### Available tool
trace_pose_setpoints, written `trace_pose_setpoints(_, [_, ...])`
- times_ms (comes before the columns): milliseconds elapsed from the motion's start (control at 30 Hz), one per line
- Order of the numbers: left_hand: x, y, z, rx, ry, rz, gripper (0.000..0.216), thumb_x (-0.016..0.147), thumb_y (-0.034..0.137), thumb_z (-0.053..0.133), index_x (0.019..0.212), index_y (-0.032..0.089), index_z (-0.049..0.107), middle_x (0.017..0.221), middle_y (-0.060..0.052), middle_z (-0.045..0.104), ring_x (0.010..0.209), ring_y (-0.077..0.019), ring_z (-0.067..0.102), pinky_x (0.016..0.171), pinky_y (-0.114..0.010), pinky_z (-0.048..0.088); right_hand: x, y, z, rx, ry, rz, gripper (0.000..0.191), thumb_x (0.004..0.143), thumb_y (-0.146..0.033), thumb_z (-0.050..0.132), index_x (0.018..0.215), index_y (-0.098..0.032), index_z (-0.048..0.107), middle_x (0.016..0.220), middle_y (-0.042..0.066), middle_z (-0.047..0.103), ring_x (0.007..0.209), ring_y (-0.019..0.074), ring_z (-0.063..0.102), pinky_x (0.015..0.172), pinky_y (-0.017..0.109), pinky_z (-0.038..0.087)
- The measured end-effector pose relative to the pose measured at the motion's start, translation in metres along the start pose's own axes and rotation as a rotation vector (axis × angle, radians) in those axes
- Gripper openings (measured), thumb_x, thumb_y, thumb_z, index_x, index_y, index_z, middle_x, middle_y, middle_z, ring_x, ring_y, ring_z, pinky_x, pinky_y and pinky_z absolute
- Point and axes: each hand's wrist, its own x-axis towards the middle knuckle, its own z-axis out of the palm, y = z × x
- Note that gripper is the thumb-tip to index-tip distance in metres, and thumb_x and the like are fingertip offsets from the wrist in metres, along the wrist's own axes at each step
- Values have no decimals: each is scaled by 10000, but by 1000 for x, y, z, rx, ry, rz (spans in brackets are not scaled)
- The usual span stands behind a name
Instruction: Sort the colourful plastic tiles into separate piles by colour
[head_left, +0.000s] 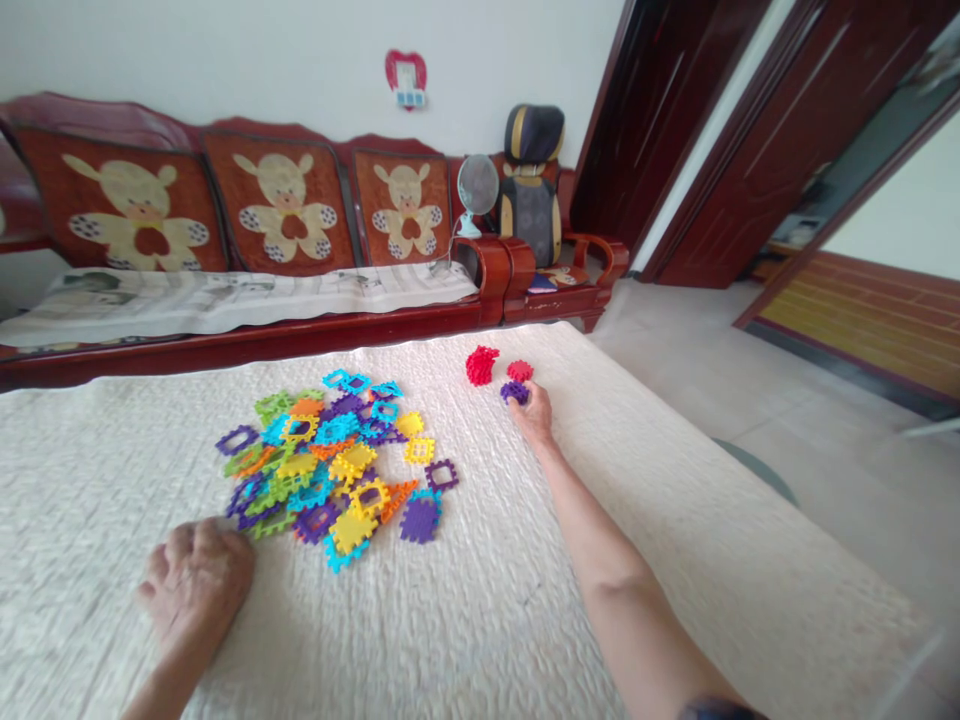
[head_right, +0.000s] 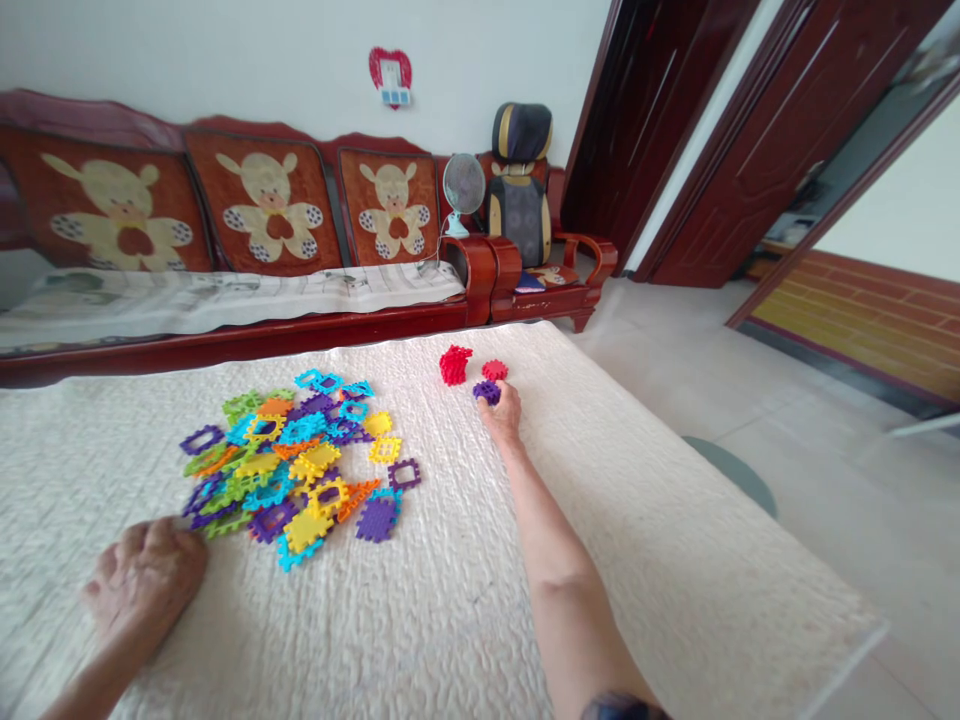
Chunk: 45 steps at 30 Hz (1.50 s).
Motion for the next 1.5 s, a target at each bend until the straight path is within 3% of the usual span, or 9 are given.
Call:
trace_pose_setpoints(100, [0, 2, -5, -13, -20, -5, 444, 918, 416, 151, 1061, 266, 544, 1298, -115, 541, 1189, -329, 451, 906, -482, 411, -3, -2, -4, 35, 49, -39, 590, 764, -374, 593, 1272, -102, 470, 1282, 182, 538, 1247, 254, 477, 1081, 419, 376])
trace_pose_setpoints(267, [-3, 7, -16, -72, -36, 19, 416, 926, 379, 247, 1092, 173, 568, 1263, -166, 544, 1172, -348, 457, 909, -490, 409, -29, -17, -12, 62, 60, -77, 531, 808, -322, 519, 1298, -137, 429, 1325, 185, 489, 1291, 272, 431, 1099, 479, 344])
trace_pose_setpoints(533, [-7, 10, -25, -172, 3, -20, 377, 913, 296, 339, 1133, 140, 601, 1266, -168, 543, 1206, -322, 436, 970, -470, 374, -143, -81, -7, 129, -175, -229, 502, 846, -330, 486, 1315, -156, 435, 1304, 175, 521, 1263, 266, 465, 1078, 463, 382])
trace_pose_setpoints(667, [-10, 5, -31, -317, -34, 26, 392, 909, 227, 337, 1183, 164, 609, 1282, -139, 551, 1240, -277, 426, 1014, -438, 351, -174, -101, -9, 63, -243, -248, 432, 864, -288, 437, 1266, -137, 482, 1257, 181, 559, 1213, 271, 496, 1051, 459, 390])
trace_pose_setpoints(867, [-16, -2, -29, -346, -23, 130, 356, 923, 210, 357, 1124, 190, 650, 1226, -114, 583, 1222, -246, 451, 1019, -393, 357, -177, -117, -10, -177, -315, -281, 325, 891, -288, 455, 1165, -158, 570, 1215, 158, 601, 1156, 298, 506, 988, 453, 374])
trace_pose_setpoints(1200, [-15, -1, -14, -396, 42, 136, 359, 904, 166, 363, 1111, 167, 657, 1198, -157, 592, 1211, -292, 476, 1008, -452, 396, -178, -121, -6, -364, -291, -342, 301, 940, -310, 452, 1159, -150, 582, 1206, 150, 621, 1126, 292, 516, 926, 406, 356])
trace_pose_setpoints(1367, [15, 4, -16, -451, 90, 87, 499, 906, 130, 282, 1346, 114, 517, 1362, -176, 524, 1278, -256, 467, 1065, -428, 406, -178, -125, -10, -419, -302, -340, 294, 952, -302, 445, 1158, -144, 582, 1202, 126, 622, 1108, 261, 520, 910, 371, 349])
trace_pose_setpoints(1500, [53, 31, -27, -492, 63, 160, 492, 936, 381, 396, 1386, 213, 505, 1486, -131, 423, 1351, -300, 392, 1095, -486, 385, -178, -124, -10, -428, -294, -345, 300, 951, -303, 454, 1166, -137, 582, 1202, 127, 622, 1114, 261, 518, 913, 373, 349])
